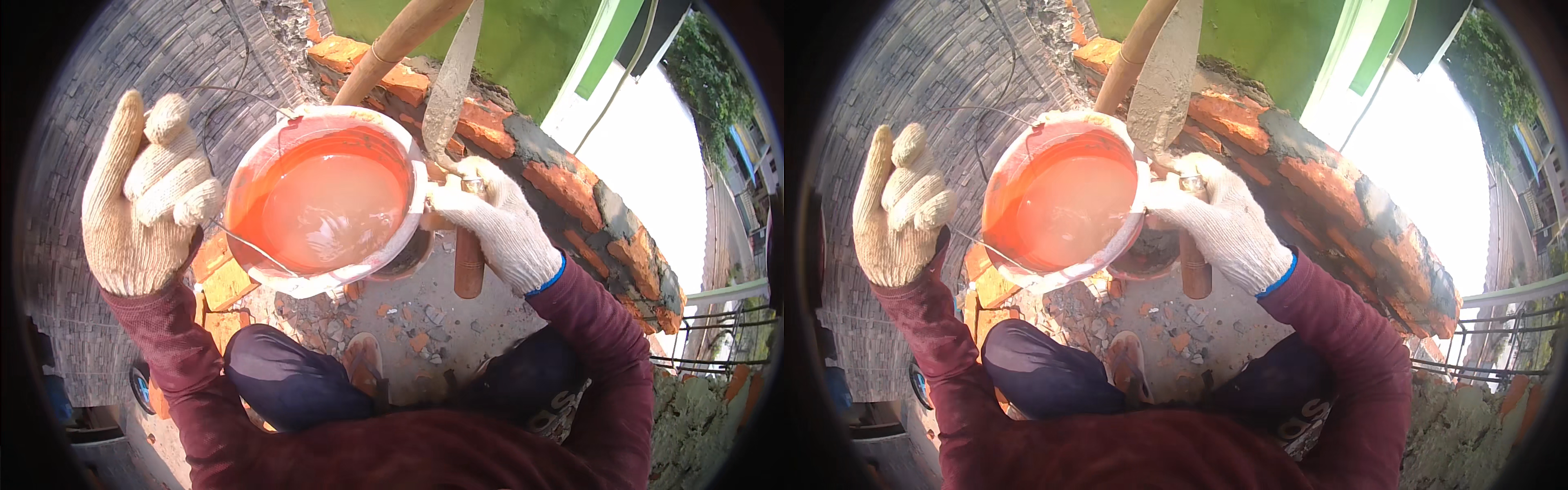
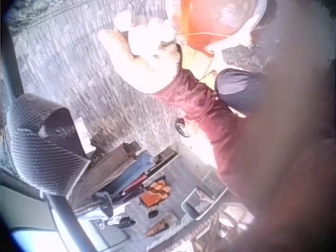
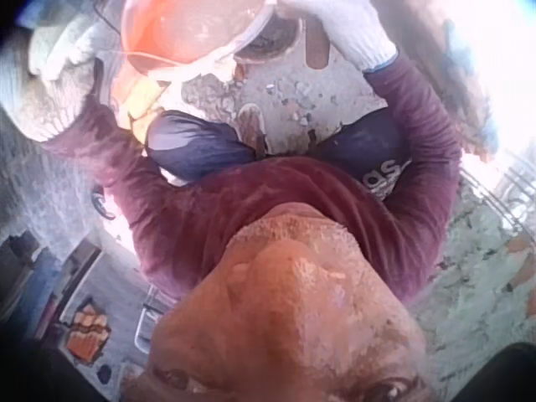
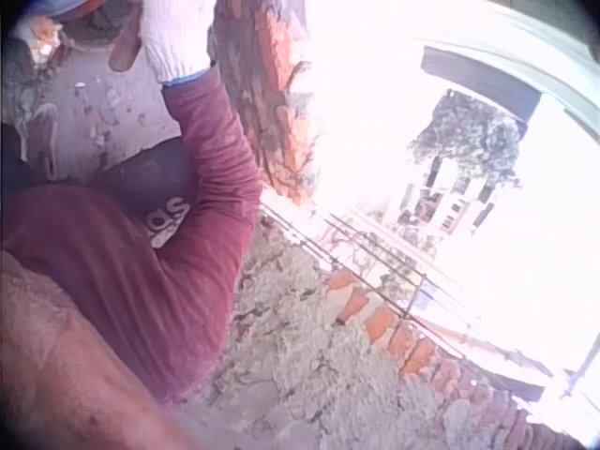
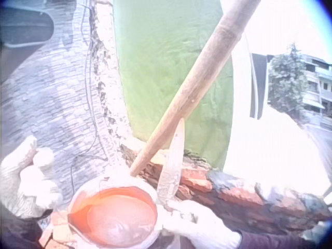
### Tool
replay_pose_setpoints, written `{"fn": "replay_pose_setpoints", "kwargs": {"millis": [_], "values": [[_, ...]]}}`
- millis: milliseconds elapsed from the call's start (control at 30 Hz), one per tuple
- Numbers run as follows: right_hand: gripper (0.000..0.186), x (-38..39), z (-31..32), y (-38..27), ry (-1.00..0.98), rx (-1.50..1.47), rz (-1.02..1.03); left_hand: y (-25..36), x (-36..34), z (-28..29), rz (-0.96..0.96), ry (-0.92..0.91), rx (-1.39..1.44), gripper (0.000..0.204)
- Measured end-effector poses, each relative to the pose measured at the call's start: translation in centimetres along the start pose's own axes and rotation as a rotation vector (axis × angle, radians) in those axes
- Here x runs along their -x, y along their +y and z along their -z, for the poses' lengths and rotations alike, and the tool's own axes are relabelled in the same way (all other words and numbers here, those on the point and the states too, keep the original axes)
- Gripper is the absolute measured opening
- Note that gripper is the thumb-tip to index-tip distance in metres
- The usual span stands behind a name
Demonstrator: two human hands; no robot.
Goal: The person scoops mortar from a bucket with a trowel, spreads it on a brick wall, and places bricks on top. They repeat this process, adjusting bricks and applying mortar between them to build up the wall.
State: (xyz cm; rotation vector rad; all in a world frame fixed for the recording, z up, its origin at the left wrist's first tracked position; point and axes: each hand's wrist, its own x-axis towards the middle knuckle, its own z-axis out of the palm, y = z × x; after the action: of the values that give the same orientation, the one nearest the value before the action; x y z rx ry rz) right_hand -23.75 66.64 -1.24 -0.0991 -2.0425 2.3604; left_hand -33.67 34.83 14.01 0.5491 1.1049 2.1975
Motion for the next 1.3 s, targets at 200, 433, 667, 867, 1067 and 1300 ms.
{"fn": "replay_pose_setpoints", "kwargs": {"millis": [200,433,667,867,1067,1300], "values": [[0.032,5.7,3.5,0.0,0.336,-0.193,0.044,-6.1,-7.7,-1.4,0.144,-0.172,0.115,0.036],[0.044,10.6,6.4,0.2,0.623,-0.002,0.072,-11.9,-12.3,-3.7,0.303,-0.568,0.173,0.026],[0.034,10.8,8.1,2.0,0.488,0.033,0.008,-14.6,-14.1,-2.5,0.202,-0.586,0.13,0.021],[0.033,9.4,6.6,2.1,0.472,-0.014,0.108,-13.6,-12.4,-3.1,0.247,-0.469,0.017,0.022],[0.036,9.3,6.8,1.8,0.515,0.022,0.086,-15.5,-14.9,-2.0,0.207,-0.524,0.017,0.025],[0.023,8.6,6.2,2.0,0.432,0.091,0.05,-15.9,-15.4,-0.4,0.172,-0.587,0.018,0.023]]}}
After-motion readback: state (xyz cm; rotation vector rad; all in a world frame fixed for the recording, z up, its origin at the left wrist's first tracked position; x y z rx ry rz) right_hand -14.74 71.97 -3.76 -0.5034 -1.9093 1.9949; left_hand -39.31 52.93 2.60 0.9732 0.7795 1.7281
